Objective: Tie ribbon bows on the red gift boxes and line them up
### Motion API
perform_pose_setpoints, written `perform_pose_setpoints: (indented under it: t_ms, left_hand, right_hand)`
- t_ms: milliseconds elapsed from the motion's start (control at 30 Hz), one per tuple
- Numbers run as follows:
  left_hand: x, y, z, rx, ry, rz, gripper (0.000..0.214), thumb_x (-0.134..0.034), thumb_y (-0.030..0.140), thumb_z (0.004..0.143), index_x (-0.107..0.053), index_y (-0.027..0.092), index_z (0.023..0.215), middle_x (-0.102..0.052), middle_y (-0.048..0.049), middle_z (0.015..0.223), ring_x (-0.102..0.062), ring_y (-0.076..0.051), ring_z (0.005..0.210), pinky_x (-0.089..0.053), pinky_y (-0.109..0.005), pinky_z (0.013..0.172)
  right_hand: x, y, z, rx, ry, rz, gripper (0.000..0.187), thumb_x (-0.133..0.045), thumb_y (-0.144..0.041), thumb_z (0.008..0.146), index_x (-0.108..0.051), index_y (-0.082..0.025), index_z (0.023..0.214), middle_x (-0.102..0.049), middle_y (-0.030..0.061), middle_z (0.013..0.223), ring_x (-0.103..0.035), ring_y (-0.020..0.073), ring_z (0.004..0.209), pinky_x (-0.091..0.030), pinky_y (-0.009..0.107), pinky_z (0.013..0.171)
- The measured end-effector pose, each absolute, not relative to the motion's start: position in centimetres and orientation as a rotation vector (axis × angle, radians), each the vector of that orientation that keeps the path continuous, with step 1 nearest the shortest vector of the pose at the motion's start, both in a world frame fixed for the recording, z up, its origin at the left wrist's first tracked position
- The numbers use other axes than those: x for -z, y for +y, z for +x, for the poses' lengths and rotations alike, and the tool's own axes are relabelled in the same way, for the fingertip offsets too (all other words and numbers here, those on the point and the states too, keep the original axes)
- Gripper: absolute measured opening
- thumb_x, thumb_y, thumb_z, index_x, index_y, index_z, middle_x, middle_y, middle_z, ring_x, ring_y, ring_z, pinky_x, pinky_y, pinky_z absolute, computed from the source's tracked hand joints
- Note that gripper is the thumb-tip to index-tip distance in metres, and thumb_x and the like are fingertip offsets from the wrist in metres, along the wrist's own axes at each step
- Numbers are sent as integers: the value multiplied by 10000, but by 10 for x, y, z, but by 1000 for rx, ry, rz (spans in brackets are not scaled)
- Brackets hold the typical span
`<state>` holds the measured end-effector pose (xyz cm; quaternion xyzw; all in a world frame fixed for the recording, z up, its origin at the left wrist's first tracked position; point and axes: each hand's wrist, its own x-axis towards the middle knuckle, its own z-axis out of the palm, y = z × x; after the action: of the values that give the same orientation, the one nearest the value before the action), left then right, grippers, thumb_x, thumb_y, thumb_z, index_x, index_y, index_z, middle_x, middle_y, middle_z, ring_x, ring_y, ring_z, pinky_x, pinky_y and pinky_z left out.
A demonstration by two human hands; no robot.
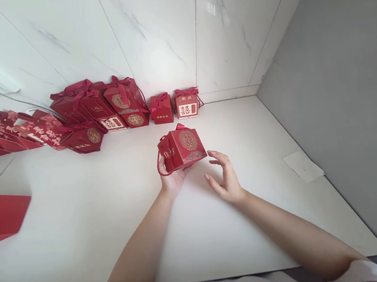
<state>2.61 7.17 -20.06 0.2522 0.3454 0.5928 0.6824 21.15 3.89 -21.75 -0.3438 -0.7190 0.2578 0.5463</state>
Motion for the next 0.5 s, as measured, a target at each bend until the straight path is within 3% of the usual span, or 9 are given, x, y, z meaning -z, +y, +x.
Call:
perform_pose_setpoints:
  t_ms: [167,367,500]
  left_hand:
    - [199,71,28,-1298,732,539,649,-400,667,891,-579,213,1319,-622,-118,1350,-604,-353,1190,-547,-492,901]
    - [210,70,26,-1423,794,885,592,-546,631,869,-638,194,1258,-641,-103,1322,-550,-343,1281,-493,-448,1033]
    - [217,77,12,-1272,791,1348,702,-722,497,816,-512,211,1422,-516,-133,1467,-489,-361,1352,-433,-461,1115]
  right_hand:
    - [219,42,214,-671,-1640,-876,606,-591,-297,945,-322,-334,1487,-438,127,1464,-439,317,1367,-525,548,1006]
    - [228,48,216,-1055,-1536,-852,704,-532,-509,972,-198,-327,1565,-255,89,1635,-299,308,1490,-350,581,1177]
    - [225,57,219,-1391,-1321,-770,769,-643,-557,897,-281,-354,1544,-340,48,1615,-362,312,1465,-383,557,1166]
